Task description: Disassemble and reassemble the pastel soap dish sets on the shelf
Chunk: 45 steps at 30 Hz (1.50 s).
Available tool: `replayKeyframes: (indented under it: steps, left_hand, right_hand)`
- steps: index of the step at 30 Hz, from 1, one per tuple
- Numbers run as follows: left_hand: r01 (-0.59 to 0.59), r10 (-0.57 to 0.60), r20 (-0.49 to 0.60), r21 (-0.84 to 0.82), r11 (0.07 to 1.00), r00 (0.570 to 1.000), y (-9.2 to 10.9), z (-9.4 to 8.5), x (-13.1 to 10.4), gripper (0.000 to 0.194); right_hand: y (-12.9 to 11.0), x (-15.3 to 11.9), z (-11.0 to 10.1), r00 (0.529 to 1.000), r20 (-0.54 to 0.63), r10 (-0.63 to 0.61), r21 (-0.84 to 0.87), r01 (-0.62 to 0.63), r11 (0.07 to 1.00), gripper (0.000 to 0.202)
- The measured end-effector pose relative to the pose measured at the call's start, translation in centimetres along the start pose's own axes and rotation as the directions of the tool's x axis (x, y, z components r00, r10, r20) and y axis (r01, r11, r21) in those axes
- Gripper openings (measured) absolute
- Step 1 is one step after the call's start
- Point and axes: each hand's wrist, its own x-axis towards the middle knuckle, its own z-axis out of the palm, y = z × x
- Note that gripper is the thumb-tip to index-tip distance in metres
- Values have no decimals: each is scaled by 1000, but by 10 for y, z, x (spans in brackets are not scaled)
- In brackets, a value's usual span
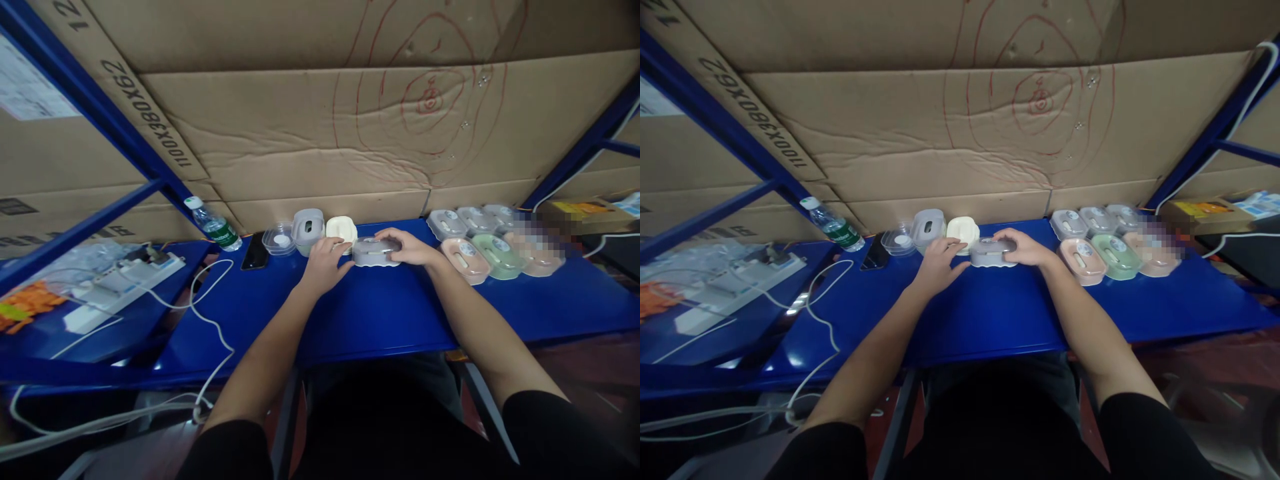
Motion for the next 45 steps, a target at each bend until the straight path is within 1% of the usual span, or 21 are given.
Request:
replayKeyframes:
  steps: [2,5,9,11,13,15,16,19,21,22,24,25,27,30,32,34,36,39,42,44,45]
  left_hand:
    - [-16,16,35,-12,1000,999,-1,1,0,54]
    - [-40,42,72,-37,999,996,-1,2,-1,69]
    - [-72,81,150,-63,995,985,0,3,-2,91]
    - [-81,94,164,-84,993,982,1,3,-2,98]
    - [-92,106,142,-102,990,984,3,1,-1,98]
    - [-102,112,98,-101,990,989,4,-3,0,92]
    - [-109,116,76,-95,989,990,4,-4,0,87]
    - [-153,155,25,-69,986,988,7,-7,1,74]
    - [-207,207,-3,-53,977,978,10,-7,2,67]
    - [-234,233,-15,-44,971,972,12,-7,2,62]
    - [-273,273,-26,-24,962,962,16,-7,2,49]
    - [-281,281,-24,-16,959,959,17,-7,2,41]
    - [-273,273,-10,-3,962,962,16,-8,2,28]
    - [-192,193,-43,32,981,980,8,-16,3,20]
    - [-88,97,-128,72,994,987,-3,-23,4,18]
    - [58,-31,-243,108,992,970,-15,-32,3,17]
    - [238,-180,-361,123,964,915,-29,-41,2,19]
    - [475,-379,-465,104,874,800,-52,-50,-2,23]
    - [635,-542,-436,96,766,719,-75,-57,-8,23]
    - [709,-635,-381,84,700,672,-86,-61,-12,24]
    - [731,-669,-345,79,678,658,-90,-63,-14,24]
  right_hand:
    - [-3,1,2,998,60,-4,58,0,998,55]
    - [-10,1,6,994,109,-3,74,-5,997,56]
    - [-19,-1,10,986,148,76,160,-100,982,52]
    - [-22,-1,12,988,120,99,190,-120,974,48]
    - [-25,0,13,995,26,101,195,-104,975,44]
    - [-29,2,15,987,-124,105,208,-77,975,40]
    - [-30,4,16,970,-213,116,224,-67,972,40]
    - [-35,8,20,872,-455,177,276,-51,960,49]
    - [-39,11,24,802,-562,203,267,-56,962,53]
    - [-40,11,26,778,-589,217,262,-69,963,54]
    - [-43,12,29,757,-601,256,267,-111,957,56]
    - [-44,12,30,756,-593,276,275,-133,952,57]
    - [-47,12,30,776,-558,294,288,-152,946,58]
    - [-48,13,30,817,-514,261,339,-86,937,65]
    - [-45,13,30,837,-497,227,361,-38,932,68]
    - [-41,13,30,850,-481,213,328,-51,943,65]
    - [-34,12,31,866,-453,210,239,-108,965,59]
    - [-22,10,31,898,-407,166,19,-173,985,47]
    - [-14,7,29,928,-354,118,-171,-188,967,34]
    - [-11,6,28,937,-331,111,-230,-194,954,32]
    - [-10,6,27,941,-321,109,-249,-195,949,32]
